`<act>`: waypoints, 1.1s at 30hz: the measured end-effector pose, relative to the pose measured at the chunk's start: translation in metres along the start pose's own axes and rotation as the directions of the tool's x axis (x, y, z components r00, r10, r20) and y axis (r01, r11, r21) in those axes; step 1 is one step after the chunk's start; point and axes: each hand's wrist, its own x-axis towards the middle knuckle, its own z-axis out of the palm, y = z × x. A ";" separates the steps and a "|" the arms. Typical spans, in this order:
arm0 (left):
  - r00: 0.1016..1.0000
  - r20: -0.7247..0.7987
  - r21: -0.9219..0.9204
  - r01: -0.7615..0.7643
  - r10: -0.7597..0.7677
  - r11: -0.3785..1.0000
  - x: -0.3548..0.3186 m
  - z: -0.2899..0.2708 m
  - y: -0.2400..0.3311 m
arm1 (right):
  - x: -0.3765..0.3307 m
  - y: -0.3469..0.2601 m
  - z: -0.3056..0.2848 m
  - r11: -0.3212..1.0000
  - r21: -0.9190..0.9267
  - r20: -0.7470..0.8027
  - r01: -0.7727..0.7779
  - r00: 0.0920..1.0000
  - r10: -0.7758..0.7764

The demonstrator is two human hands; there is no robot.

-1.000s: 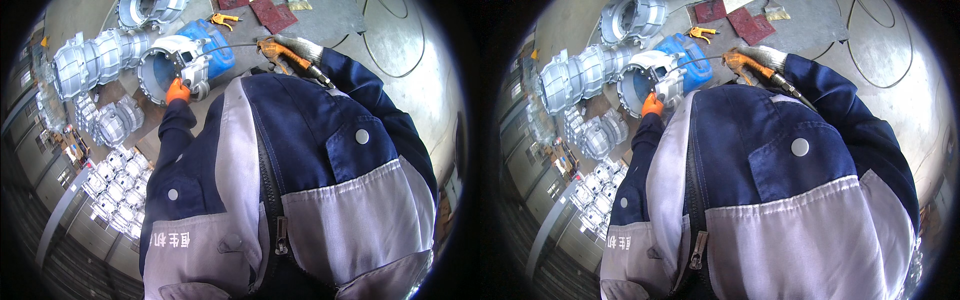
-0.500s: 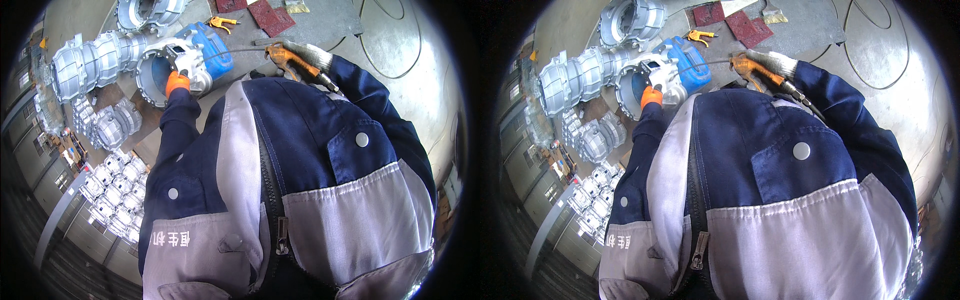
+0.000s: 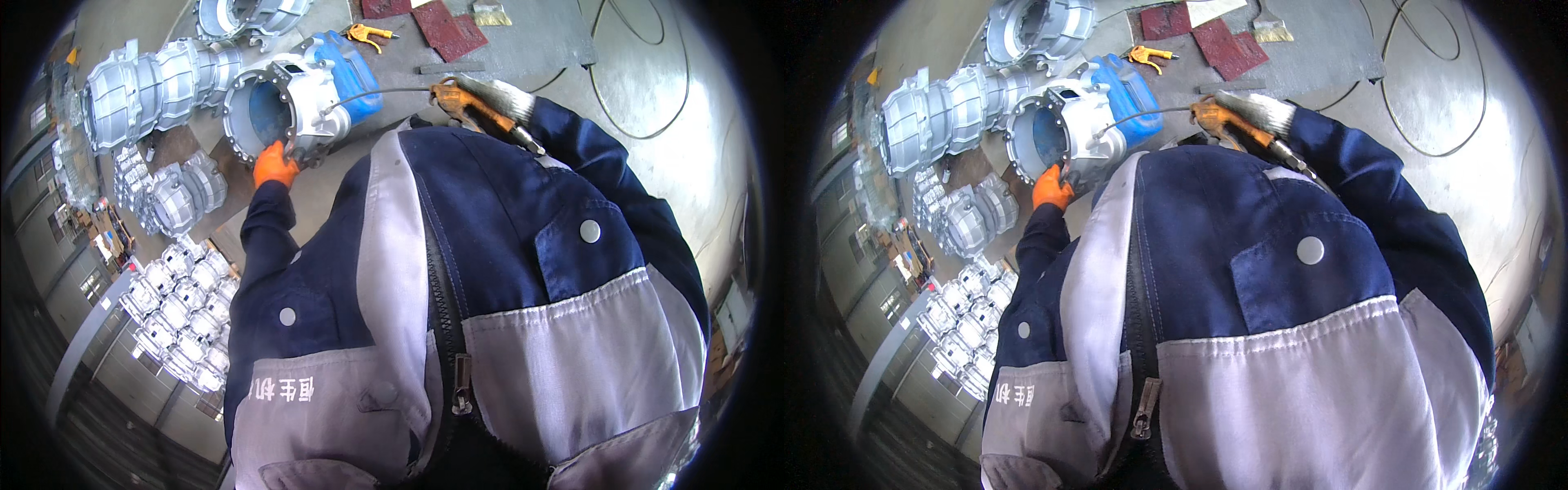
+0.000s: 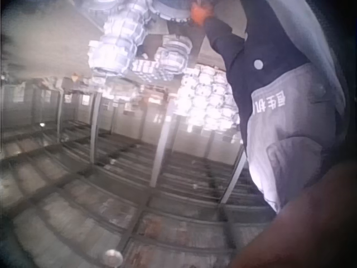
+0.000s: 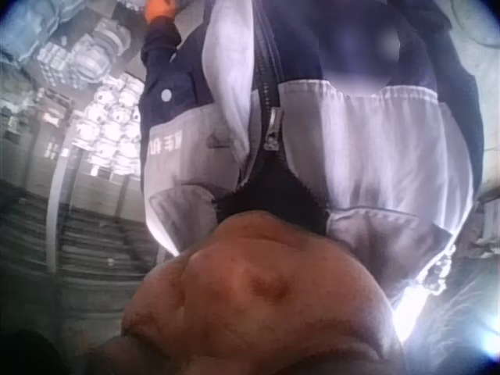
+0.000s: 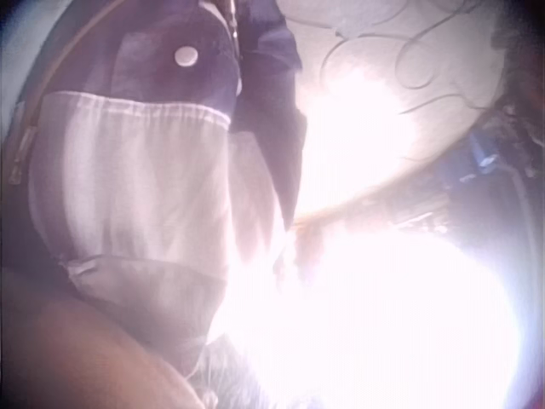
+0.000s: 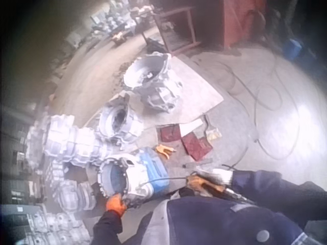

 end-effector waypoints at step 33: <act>0.845 -0.118 -0.867 0.168 -0.521 0.469 0.011 -0.058 -0.131 | -0.068 -0.046 0.114 0.943 0.245 -0.008 0.227 0.973 -0.233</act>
